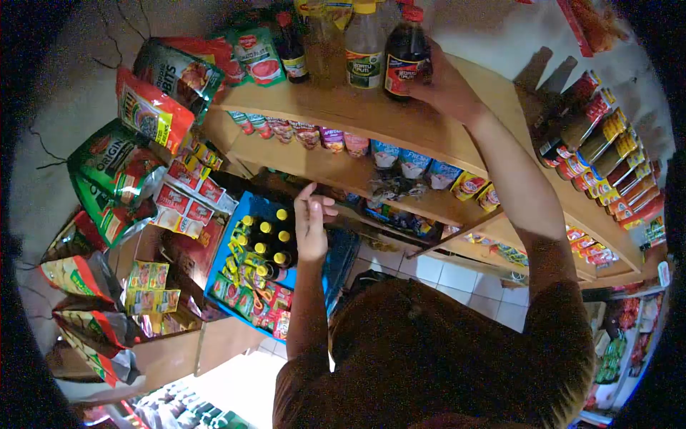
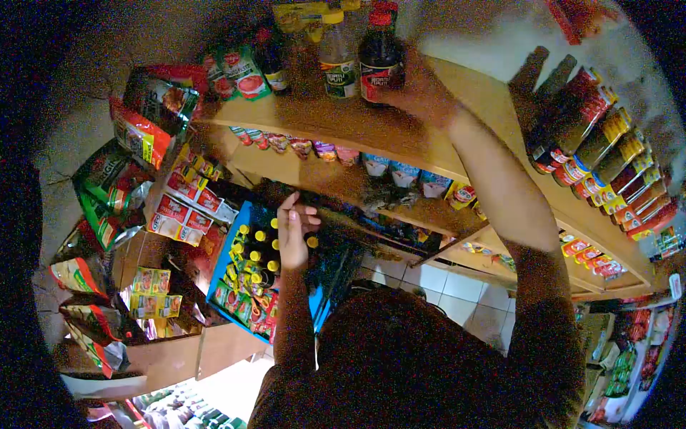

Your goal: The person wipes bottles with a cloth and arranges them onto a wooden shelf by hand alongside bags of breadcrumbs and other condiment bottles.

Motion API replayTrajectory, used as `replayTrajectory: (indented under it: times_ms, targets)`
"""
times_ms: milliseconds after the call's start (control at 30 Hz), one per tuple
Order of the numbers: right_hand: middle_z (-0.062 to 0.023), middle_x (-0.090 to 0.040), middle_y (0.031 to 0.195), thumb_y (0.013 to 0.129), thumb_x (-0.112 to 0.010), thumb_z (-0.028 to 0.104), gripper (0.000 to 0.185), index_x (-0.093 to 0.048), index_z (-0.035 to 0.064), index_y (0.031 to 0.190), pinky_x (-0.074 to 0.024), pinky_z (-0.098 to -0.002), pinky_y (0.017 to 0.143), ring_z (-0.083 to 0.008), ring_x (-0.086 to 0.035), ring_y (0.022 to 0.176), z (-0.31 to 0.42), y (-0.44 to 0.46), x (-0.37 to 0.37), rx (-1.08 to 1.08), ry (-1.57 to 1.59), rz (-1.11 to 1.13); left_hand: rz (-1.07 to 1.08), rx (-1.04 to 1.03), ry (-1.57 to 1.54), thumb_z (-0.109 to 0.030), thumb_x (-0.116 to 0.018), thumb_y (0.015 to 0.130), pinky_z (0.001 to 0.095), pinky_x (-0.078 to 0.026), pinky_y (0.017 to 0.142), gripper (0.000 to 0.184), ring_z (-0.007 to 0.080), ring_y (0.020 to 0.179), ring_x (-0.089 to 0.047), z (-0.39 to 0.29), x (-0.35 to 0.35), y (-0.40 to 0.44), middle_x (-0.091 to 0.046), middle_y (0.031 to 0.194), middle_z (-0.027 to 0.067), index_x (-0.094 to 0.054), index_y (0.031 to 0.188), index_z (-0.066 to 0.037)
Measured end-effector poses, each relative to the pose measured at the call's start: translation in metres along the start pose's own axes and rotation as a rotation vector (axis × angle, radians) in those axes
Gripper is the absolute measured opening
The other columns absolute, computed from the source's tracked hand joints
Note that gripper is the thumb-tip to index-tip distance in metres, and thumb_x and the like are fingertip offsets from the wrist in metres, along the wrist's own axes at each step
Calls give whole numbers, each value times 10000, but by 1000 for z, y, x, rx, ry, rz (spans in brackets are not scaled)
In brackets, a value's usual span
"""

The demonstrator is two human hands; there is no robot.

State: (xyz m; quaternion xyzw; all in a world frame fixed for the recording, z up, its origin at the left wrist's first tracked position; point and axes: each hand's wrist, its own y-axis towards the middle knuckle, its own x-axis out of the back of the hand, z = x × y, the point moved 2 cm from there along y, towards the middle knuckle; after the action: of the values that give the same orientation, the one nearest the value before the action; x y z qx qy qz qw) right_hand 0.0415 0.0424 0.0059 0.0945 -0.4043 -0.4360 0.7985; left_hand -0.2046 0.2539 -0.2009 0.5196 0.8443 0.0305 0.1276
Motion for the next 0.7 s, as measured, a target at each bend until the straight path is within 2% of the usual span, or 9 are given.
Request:
replayTrajectory:
  times_ms: [100, 300, 367, 433, 467, 500, 567, 633, 700]
  targets:
    - [-145, -556, 1352, 822, -823, 165, 957, -218, 31, 1551, -551, -382, 969, -208, -613, 1178, -11, 4, -1, -17, -23, 3, -23, 20, -3, -458, -492, 1060, 284, -498, 770, 596, 131, 832, -577, -1, 2, 1, -615, 1044, 67, -413, 1434, -1]
    - [-118, -587, 1281, 825, -836, 229, 912, -279, 32, 1521, -547, -352, 939, -180, -620, 1132, -23, 4, -1, 27, -15, -3, -37, -12, -69, -325, -486, 1079, 278, -500, 775, 469, 132, 830, -583, 12, 8, -1, -624, 1016, 63, -439, 1424, -11]
    - [-115, -589, 1277, 833, -836, 256, 900, -291, 39, 1515, -545, -350, 936, -174, -615, 1136, -21, 3, 0, 21, 4, 0, -41, -16, 50, -277, -492, 1077, 283, -500, 794, 421, 129, 852, -582, 24, 8, -2, -628, 1034, 66, -467, 1405, -14]
    - [-113, -576, 1312, 851, -828, 271, 845, -323, 52, 1493, -537, -366, 954, -177, -601, 1154, 3, 4, 0, 153, -105, 53, -74, 30, 151, -214, -505, 1066, 296, -497, 845, 364, 126, 913, -579, 14, 3, -11, -623, 1056, 69, -515, 1370, -13]
    - [-107, -603, 1327, 687, -928, 433, 993, -413, 46, 1443, -454, -413, 1085, -250, -582, 1205, -27, 5, -9, -28, 208, -37, -62, 2, 190, -210, -530, 1054, 299, -490, 876, 364, 136, 941, -581, 21, 0, -15, -616, 1041, 73, -531, 1361, -14]
    - [-116, -605, 1321, 716, -912, 421, 968, -403, 45, 1447, -460, -406, 1073, -247, -582, 1205, -33, 7, -8, -60, 102, -13, -51, -27, 229, -206, -554, 1041, 303, -484, 906, 365, 146, 968, -584, 27, -4, -18, -609, 1027, 76, -546, 1351, -16]
    - [-136, -608, 1309, 774, -880, 398, 918, -382, 41, 1457, -472, -391, 1048, -243, -584, 1204, -26, 6, -1, -140, -84, 18, 69, 106, 309, -240, -652, 987, 325, -511, 866, 395, 172, 935, -633, 43, -2, -29, -667, 994, 112, -582, 1308, -22]
    - [-149, -600, 1318, 807, -861, 381, 901, -358, 37, 1472, -479, -384, 1036, -246, -583, 1210, -25, 6, -4, -136, -28, 14, 221, 131, 434, -258, -700, 952, 350, -532, 834, 393, 205, 906, -677, 26, -8, -34, -703, 969, 136, -616, 1262, -30]
    - [-156, -581, 1347, 817, -854, 369, 918, -331, 33, 1493, -478, -386, 1036, -257, -578, 1224, -21, 2, -4, -84, 80, -19, 41, -84, 657, -304, -757, 879, 397, -560, 806, 356, 297, 876, -717, 37, 16, -24, -734, 964, 146, -696, 1144, -75]
